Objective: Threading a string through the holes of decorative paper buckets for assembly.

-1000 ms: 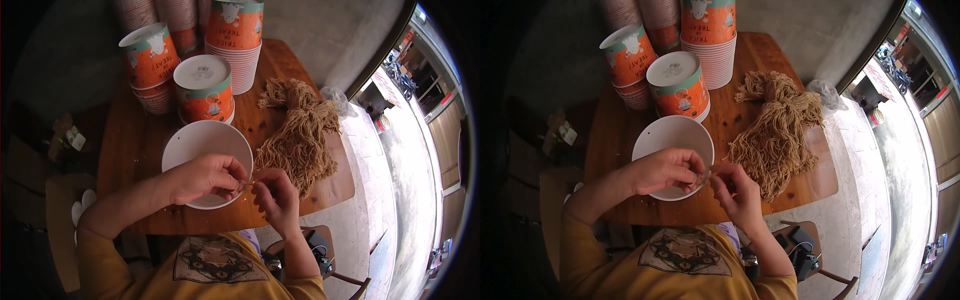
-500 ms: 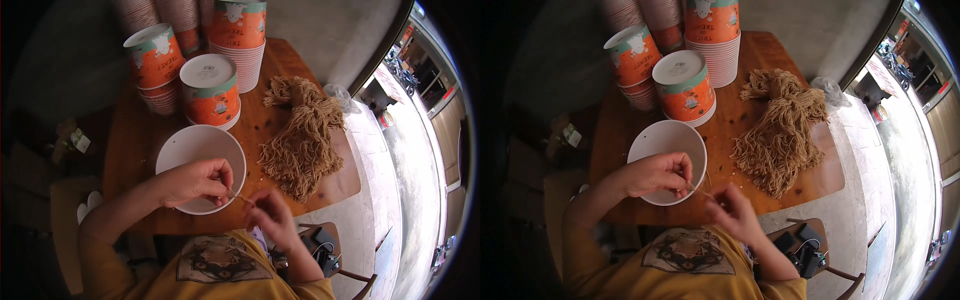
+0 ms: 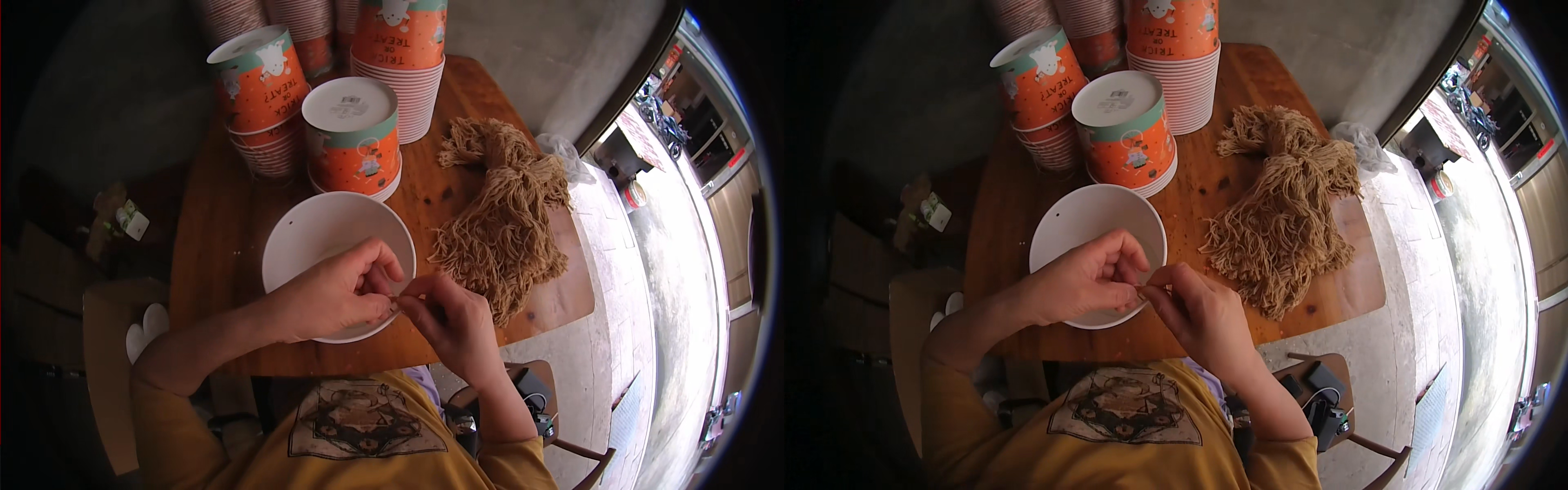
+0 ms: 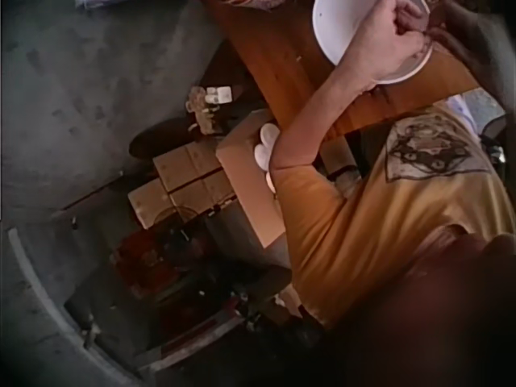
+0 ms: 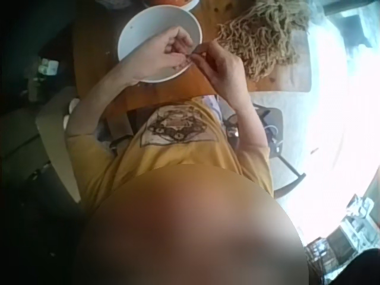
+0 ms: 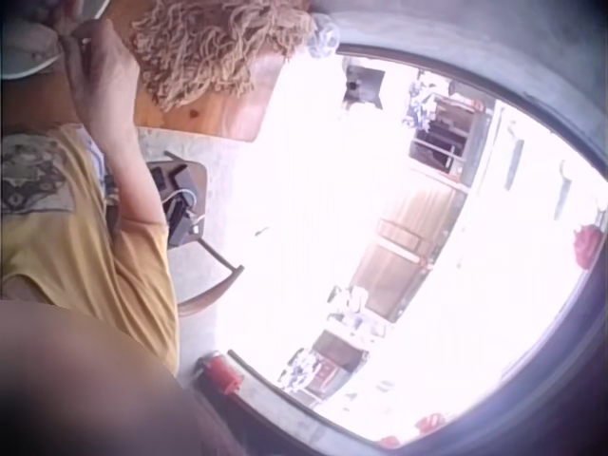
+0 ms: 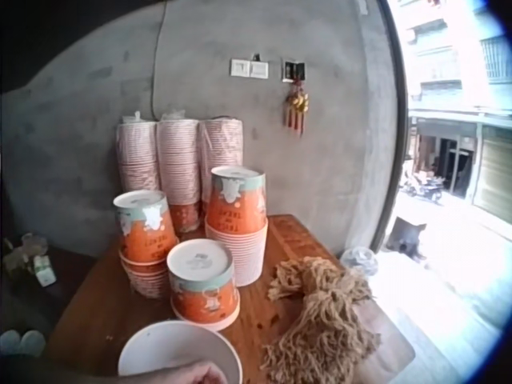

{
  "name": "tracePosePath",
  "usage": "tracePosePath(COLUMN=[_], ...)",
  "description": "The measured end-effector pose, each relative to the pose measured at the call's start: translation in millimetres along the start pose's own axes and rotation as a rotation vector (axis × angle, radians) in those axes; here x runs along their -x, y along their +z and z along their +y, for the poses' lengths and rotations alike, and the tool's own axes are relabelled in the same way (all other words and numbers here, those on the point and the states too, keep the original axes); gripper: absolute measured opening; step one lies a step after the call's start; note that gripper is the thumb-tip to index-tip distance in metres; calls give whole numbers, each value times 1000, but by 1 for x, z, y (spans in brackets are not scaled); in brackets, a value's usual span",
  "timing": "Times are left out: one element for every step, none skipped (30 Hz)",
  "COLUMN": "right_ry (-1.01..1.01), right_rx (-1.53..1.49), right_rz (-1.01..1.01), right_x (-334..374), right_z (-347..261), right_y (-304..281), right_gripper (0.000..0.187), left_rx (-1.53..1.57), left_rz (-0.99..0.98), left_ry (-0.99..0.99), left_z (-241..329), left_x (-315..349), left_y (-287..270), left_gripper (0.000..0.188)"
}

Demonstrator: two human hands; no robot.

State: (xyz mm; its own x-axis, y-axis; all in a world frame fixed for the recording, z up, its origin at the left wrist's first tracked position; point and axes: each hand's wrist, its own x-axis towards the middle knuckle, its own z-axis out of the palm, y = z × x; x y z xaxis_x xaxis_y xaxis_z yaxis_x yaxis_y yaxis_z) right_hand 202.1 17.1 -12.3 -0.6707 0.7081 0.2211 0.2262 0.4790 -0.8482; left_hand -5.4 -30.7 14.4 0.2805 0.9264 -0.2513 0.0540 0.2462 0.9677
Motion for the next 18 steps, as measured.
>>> tracePosePath(right_ry=[2,-58,-119,-119,-68,-19,-20,-12,-3,-2,-7,-12,-11,-4,0,-1,-7,-12], right_rx=[-1,-10,-20,-22,-41,-59,-59,-11,36,36,30,22,20,8,-3,-4,-4,-5], right_rz=[0,49,95,93,107,122,122,113,106,106,120,130,125,130,135,130,135,141], right_x=[-1,-2,-4,-5,-5,-7,-7,-6,-4,-4,-5,-5,-5,-6,-7,-7,-7,-6], right_z=[1,1,1,-2,-8,-12,-12,-11,-10,-9,-8,-8,-8,-8,-8,-7,-6,-5], right_y=[1,1,1,2,2,2,3,4,5,5,6,7,8,9,9,9,10,11], right_gripper=[23,19,16,16,13,11,11,12,12,12,12,12,12,12,12,12,12,12], left_rx=[-32,-31,-109,-187,-186,-195,-203,-204,-214,-224,-223,-204,-186,-182,-279,-376,-374,-421], left_rz=[12,11,10,9,10,9,9,10,-1,-10,-10,-17,-23,-20,34,87,92,97], left_ry=[30,28,42,55,53,56,58,59,54,49,47,58,69,66,161,255,254,232], left_z=[-1,-2,-3,-3,-4,-3,-3,-2,-2,-1,-1,-1,-2,-4,-7,-9,-7,-3], left_x=[0,0,-1,-1,-1,-1,-2,-2,-2,-1,-2,-1,-1,-1,-2,-2,-1,2], left_y=[0,0,-1,-1,-1,-1,-1,-2,-1,-1,-1,0,1,2,2,3,4,5], left_gripper=[28,28,32,36,36,38,40,40,41,42,42,43,43,43,40,37,37,33])
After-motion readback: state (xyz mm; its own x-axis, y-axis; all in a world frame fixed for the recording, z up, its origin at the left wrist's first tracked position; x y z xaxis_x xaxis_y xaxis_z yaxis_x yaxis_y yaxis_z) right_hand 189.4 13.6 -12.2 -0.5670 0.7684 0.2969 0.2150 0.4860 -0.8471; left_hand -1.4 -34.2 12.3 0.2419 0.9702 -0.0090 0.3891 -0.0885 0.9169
